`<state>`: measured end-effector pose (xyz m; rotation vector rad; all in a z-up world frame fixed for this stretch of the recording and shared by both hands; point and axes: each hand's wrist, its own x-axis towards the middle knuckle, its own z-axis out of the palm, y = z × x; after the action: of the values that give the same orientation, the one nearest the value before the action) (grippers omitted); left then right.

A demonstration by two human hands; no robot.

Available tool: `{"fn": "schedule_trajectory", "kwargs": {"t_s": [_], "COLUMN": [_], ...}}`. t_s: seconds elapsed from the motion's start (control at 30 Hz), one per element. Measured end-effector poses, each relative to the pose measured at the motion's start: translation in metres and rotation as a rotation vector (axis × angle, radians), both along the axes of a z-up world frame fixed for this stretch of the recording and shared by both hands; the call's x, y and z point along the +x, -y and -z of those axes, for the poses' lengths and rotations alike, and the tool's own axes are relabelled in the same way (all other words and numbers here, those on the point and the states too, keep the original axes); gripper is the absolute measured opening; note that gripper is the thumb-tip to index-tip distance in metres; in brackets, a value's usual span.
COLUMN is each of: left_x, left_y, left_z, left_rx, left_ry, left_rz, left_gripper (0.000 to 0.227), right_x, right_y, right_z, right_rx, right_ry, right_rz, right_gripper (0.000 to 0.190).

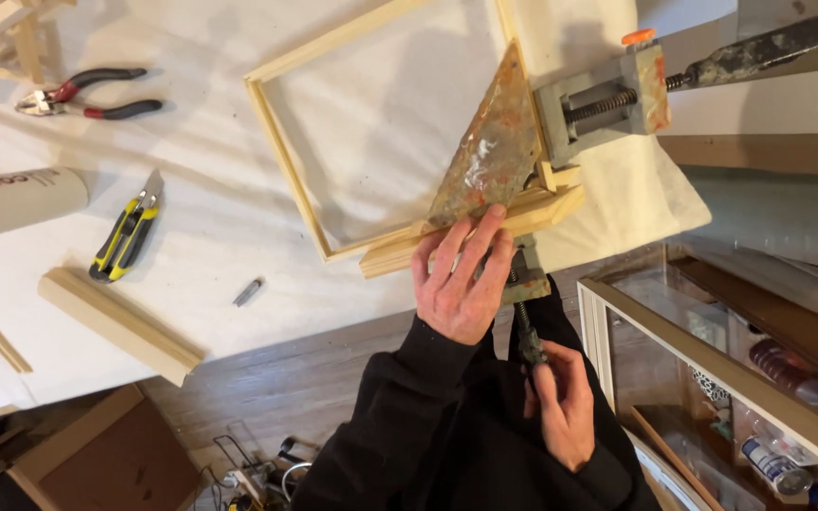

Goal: Assembling and securing wooden picture frame pieces using corner clamps, nails, and a hammer.

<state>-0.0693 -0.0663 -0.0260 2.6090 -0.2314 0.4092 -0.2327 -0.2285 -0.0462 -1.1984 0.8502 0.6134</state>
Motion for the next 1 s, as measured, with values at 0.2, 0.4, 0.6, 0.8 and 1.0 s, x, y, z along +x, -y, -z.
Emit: {"fn": "schedule_trajectory", "kwargs": {"t_s": [0.2,0.4,0.6,0.8,1.0], "left_x": [0.004,0.002,0.0,0.0,-0.003], "left_y": [0.0,0.002,0.003,0.003,0.006], "left_z": [-0.005,-0.001,-0.003,-0.006,-0.005], "left_rx": [0.02,-0.007,-0.002,-0.011,0.021], "left_ry": [0.009,0.018,0.004,-0.023,-0.023], "left_rz": [0.003,-0.019,-0.028,-0.005,-0.031], "left_gripper": [0.013,0.013,0.016,0.02,0.023], "right_x": [-0.018,-0.014,-0.003,-0.014,-0.009], "right_y": [0.026,0.012,0.014,0.017,0.032], "right_z": [0.034,0.015,0.009,0.024,0.029], "right_rx": [0.904,0.165,0.28,0.266,0.43], "right_ry": [-0.257,0.045,0.046,0.063,-0.036], "right_rz": [0.345,-0.055,-0.081,-0.055,-0.048], "right_gripper": [0.05,0.046,0.051,0.052,0.053]}}
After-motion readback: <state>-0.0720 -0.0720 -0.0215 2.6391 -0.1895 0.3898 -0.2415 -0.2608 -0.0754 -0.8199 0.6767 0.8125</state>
